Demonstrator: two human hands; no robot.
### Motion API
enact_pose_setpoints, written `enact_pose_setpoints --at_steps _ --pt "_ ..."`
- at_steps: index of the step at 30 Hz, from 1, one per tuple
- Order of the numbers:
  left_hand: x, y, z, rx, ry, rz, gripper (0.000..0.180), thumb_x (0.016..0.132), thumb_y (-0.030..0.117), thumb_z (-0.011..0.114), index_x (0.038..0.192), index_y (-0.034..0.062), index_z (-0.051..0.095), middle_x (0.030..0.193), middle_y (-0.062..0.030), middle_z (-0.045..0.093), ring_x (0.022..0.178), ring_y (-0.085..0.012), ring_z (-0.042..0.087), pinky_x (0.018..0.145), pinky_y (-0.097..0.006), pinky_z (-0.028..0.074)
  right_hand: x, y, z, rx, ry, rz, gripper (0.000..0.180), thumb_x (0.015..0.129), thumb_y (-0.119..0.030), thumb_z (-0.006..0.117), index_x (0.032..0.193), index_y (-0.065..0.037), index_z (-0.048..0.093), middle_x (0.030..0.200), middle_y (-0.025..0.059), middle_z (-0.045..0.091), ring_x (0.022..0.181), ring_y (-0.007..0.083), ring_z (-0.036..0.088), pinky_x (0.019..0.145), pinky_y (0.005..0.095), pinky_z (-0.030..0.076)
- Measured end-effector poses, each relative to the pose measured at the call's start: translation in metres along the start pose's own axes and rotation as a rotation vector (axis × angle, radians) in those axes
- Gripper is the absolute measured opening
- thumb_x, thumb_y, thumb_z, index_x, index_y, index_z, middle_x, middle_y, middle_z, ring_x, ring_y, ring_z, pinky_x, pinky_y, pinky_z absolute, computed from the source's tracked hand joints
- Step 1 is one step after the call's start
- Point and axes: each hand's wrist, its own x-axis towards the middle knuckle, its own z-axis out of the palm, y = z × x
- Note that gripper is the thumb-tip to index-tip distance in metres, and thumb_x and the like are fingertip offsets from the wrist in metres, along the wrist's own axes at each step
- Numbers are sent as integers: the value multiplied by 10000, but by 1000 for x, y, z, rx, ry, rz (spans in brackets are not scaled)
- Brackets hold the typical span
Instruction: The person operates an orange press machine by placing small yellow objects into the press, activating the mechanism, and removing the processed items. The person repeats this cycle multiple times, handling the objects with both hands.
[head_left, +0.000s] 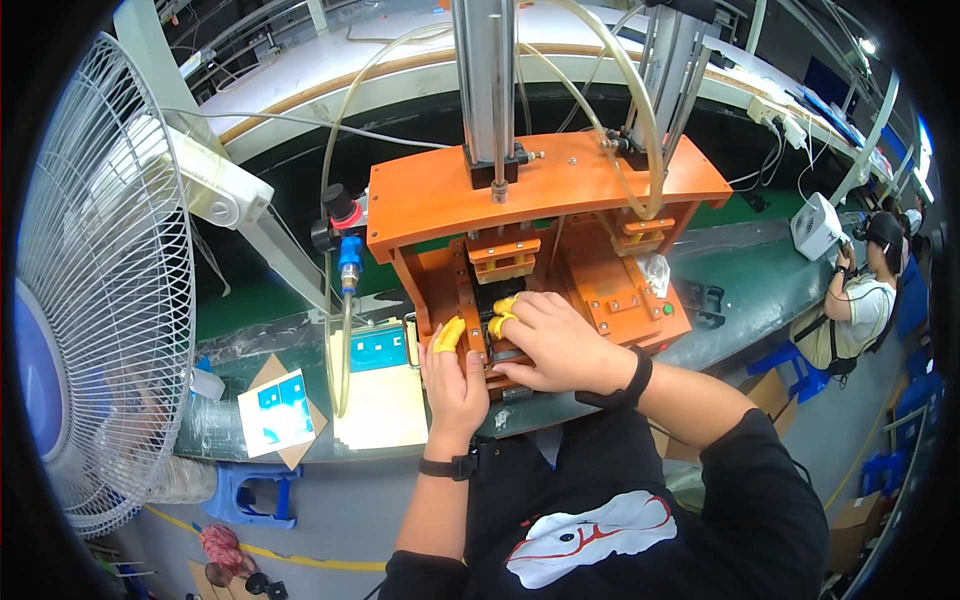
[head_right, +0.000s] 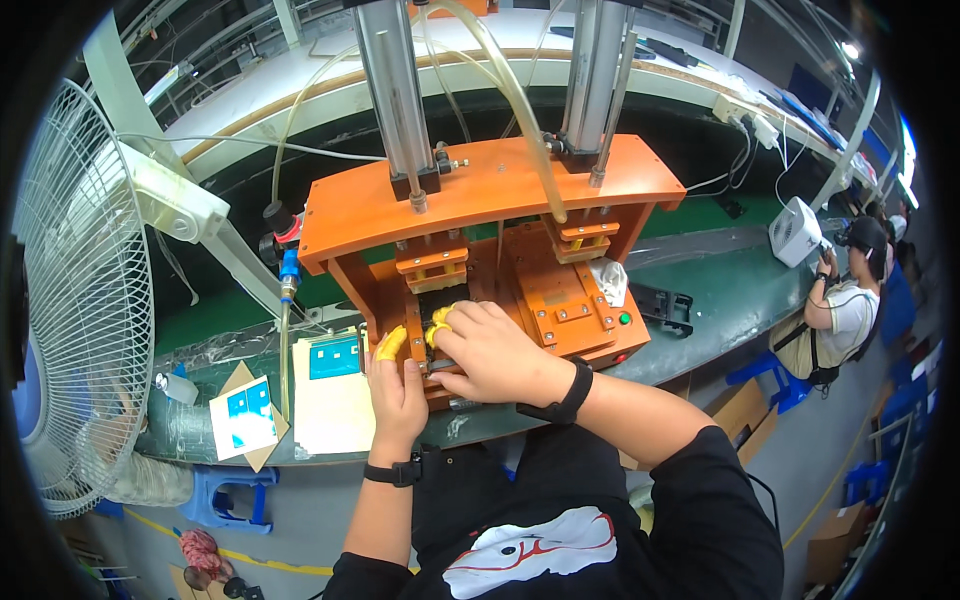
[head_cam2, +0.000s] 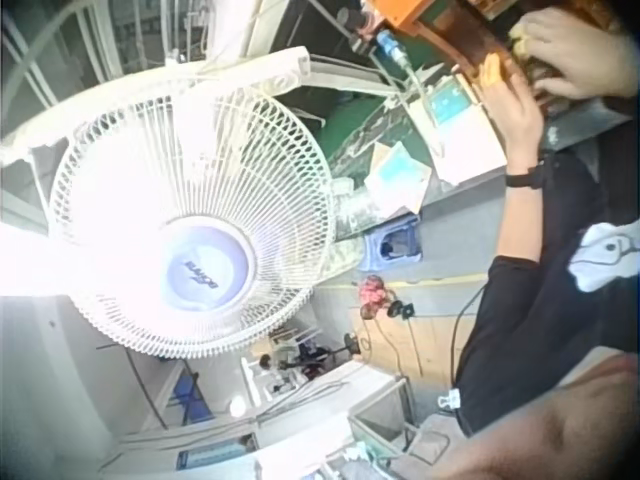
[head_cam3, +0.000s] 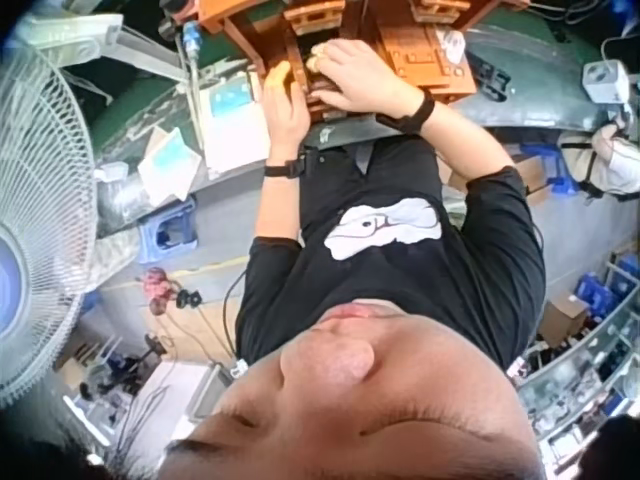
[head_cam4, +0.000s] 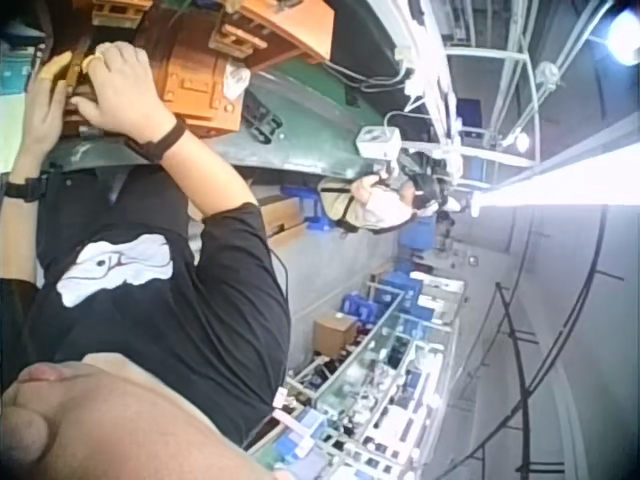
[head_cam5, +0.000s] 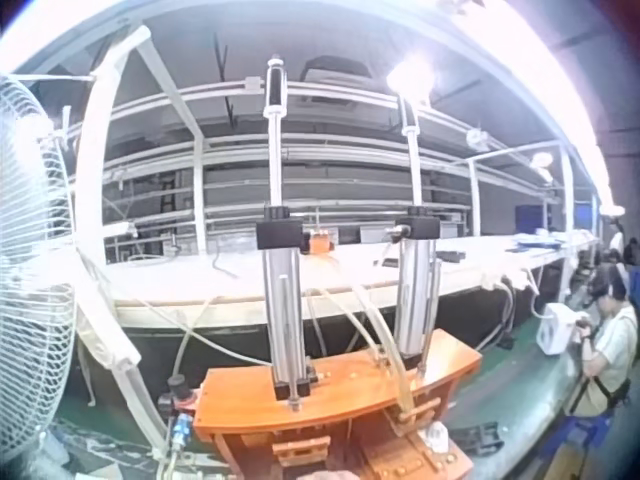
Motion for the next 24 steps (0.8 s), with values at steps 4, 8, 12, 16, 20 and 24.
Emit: enact_pose_setpoints --at_steps 4,8,12,16,20,24 --pt "-2 -2 0 -134 39 11 439 1075 240 536 1413 -40 519 1463 -247 543 1465 -423 420 1251 -567 199 -3 -2 3 -33 -76 71 587 814 -443 820 1202 -35 655 1136 154 665 1137 353 616 984 466 473" --pt "-1 -1 -2 -233 45 -9 427 1060 180 548 1419 -49 515 1486 -253 525 1485 -425 399 1255 -543 217 7 2 -4 -56 -171 13 732 805 -491 816 1336 -34 606 1094 157 696 1082 339 665 1036 480 454" --pt "-4 3 -12 -355 60 -49 417 1052 130 544 1425 -52 516 1505 -255 510 1496 -433 385 1248 -521 258 5 -2 -9 -157 -148 2 723 803 -494 818 1320 -30 619 1206 192 666 1206 399 609 1089 516 427" --pt "-28 0 -36 -106 74 47 417 979 117 635 1368 -24 588 1435 -212 585 1461 -407 430 1224 -523 297 -14 -40 -27 -55 88 35 665 809 -430 828 1303 -25 641 1305 207 625 1284 441 551 1087 543 435" --pt "-39 -14 -31 184 -93 106 469 904 226 747 1315 24 648 1404 -164 611 1444 -409 440 1216 -598 242 -56 -67 -7 311 165 -32 416 796 -264 844 1115 -36 704 1160 141 661 1131 351 627 949 486 491" --pt "-44 -16 -29 159 -117 100 594 894 268 769 1390 1 583 1462 -179 566 1464 -428 407 1212 -589 262 -69 -82 33 500 29 -25 256 860 -219 810 1012 -46 700 1073 111 661 1074 314 643 919 429 501"
